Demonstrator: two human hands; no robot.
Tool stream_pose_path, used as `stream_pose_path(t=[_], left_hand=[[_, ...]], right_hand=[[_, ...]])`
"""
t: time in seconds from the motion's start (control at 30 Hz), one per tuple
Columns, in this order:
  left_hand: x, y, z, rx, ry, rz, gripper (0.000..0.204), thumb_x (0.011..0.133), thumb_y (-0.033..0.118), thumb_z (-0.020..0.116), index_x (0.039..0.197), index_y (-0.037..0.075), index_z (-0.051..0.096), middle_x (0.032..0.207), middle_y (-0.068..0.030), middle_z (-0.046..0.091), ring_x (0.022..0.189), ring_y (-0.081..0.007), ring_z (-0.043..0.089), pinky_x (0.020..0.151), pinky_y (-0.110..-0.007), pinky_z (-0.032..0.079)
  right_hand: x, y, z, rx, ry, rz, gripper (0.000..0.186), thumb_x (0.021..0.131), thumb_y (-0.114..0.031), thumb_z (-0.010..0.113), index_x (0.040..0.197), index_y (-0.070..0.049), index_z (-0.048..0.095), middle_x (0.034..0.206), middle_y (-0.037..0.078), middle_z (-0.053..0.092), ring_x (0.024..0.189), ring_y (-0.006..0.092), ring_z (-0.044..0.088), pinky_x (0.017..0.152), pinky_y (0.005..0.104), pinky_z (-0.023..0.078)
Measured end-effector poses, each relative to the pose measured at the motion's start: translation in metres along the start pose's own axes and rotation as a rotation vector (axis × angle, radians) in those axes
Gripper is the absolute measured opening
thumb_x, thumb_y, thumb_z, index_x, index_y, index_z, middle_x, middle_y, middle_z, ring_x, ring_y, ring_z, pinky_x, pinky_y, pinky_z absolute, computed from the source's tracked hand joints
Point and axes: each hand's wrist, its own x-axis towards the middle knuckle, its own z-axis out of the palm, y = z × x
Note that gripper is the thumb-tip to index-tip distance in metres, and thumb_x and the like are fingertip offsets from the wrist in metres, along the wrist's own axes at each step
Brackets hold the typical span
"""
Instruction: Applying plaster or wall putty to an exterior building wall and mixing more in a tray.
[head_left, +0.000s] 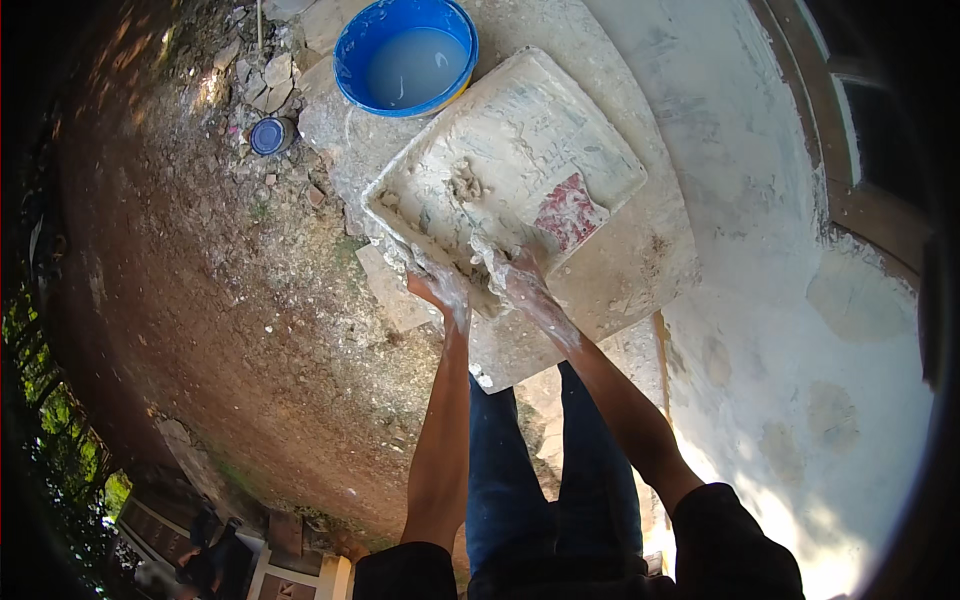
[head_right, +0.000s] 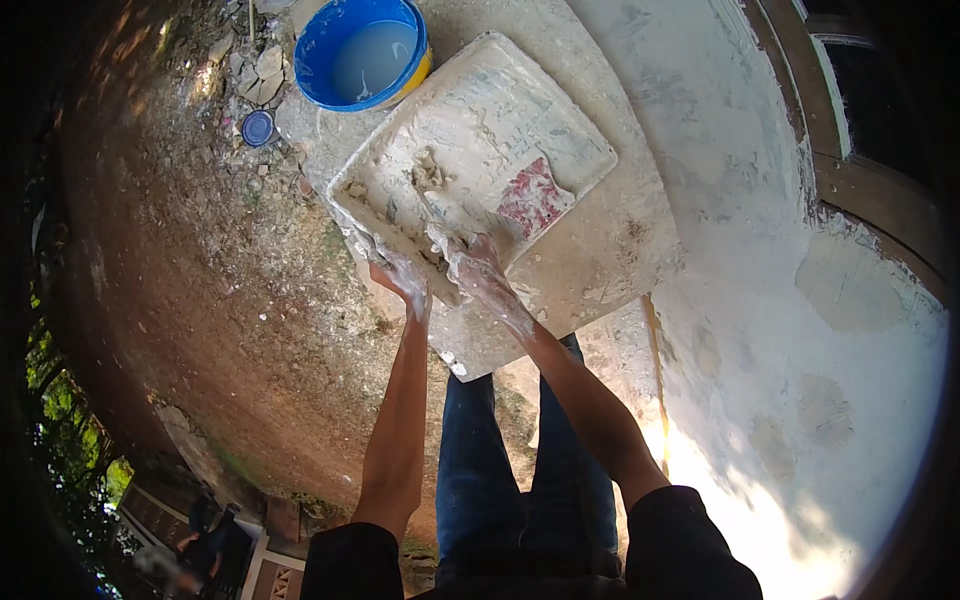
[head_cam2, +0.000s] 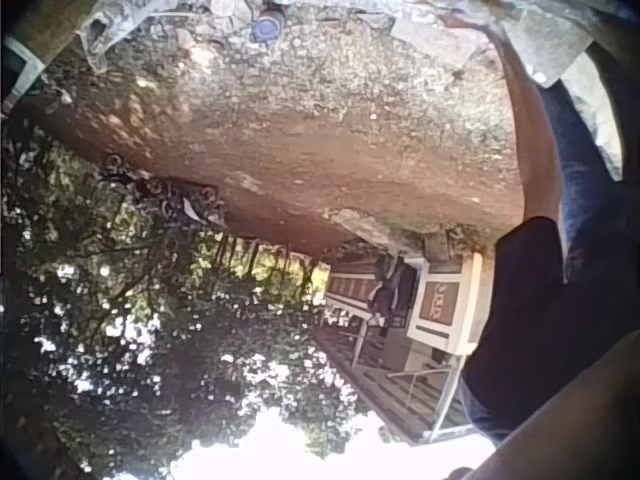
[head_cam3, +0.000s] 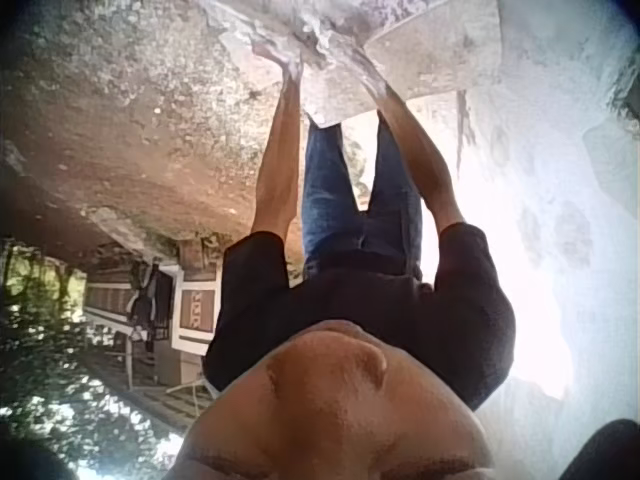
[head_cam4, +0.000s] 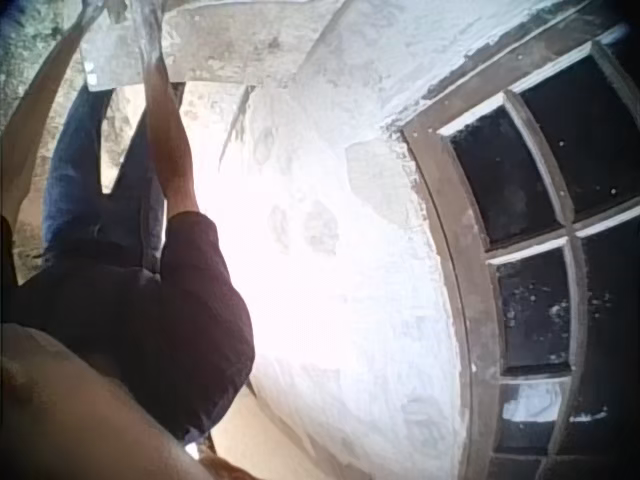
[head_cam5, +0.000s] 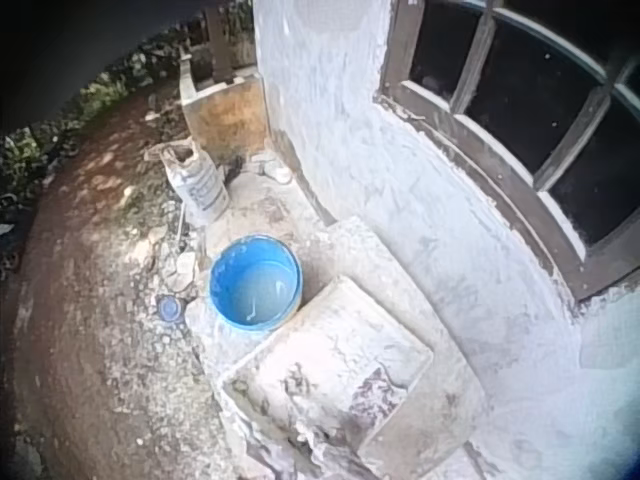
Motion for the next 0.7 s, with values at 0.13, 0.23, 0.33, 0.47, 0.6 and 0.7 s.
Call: stream_pose_path(t=[0.13,0.23,0.33,0.47,0.6,0.7], left_hand=[[0.000,0.003,0.001,-0.103,0.041,-0.070,0.018,0.079,0.001,0.055,0.095,-0.008,0.053,0.079,-0.0076,0.057,0.066,-0.0141,0.049,0.057,-0.029,0.043],[0.004,-0.003,-0.003,0.100,-0.014,-0.052,0.024,0.085,0.006,0.050,0.104,-0.008,0.049,0.086,-0.0083,0.053,0.070,-0.0136,0.048,0.060,-0.028,0.043],[0.004,-0.009,-0.005,0.114,0.032,-0.007,0.020,0.085,0.006,0.049,0.101,-0.007,0.051,0.083,-0.0066,0.052,0.069,-0.0127,0.046,0.061,-0.027,0.041],[0.000,-0.008,-0.008,0.014,0.008,-0.141,0.020,0.087,0.008,0.047,0.102,-0.005,0.050,0.081,-0.0043,0.050,0.068,-0.0118,0.044,0.061,-0.027,0.040],[0.001,-0.002,-0.007,0.024,0.004,-0.149,0.023,0.087,0.009,0.046,0.105,-0.004,0.049,0.082,-0.0034,0.049,0.069,-0.0111,0.045,0.060,-0.026,0.040],[0.001,-0.001,-0.006,0.108,-0.035,-0.119,0.024,0.088,0.009,0.046,0.107,-0.005,0.048,0.084,-0.0046,0.051,0.071,-0.0125,0.046,0.061,-0.027,0.041]], right_hand=[[-0.029,-0.029,0.000,-1.152,0.008,-0.239,0.039,0.084,-0.031,0.052,0.097,0.006,0.053,0.076,0.018,0.057,0.074,0.0263,0.059,0.063,0.0396,0.047],[-0.046,-0.040,0.003,-1.415,-0.097,-0.282,0.051,0.082,-0.040,0.053,0.100,0.008,0.053,0.081,0.023,0.058,0.079,0.0266,0.059,0.068,0.0408,0.045],[-0.055,-0.044,0.002,-1.374,0.001,0.045,0.041,0.082,-0.033,0.053,0.098,0.005,0.056,0.081,0.021,0.059,0.076,0.0290,0.059,0.067,0.0397,0.046],[-0.051,-0.045,-0.012,-1.080,-0.208,0.073,0.029,0.084,-0.024,0.053,0.091,0.003,0.061,0.076,0.016,0.060,0.067,0.0229,0.055,0.065,0.0382,0.045],[-0.035,-0.043,-0.040,-0.673,-0.393,-0.007,0.031,0.085,-0.026,0.053,0.095,0.003,0.058,0.084,0.010,0.059,0.073,0.0156,0.050,0.067,0.0337,0.044],[-0.028,-0.039,-0.059,-0.403,-0.396,-0.053,0.031,0.085,-0.026,0.053,0.098,0.002,0.058,0.086,0.009,0.058,0.074,0.0151,0.050,0.068,0.0323,0.044]])
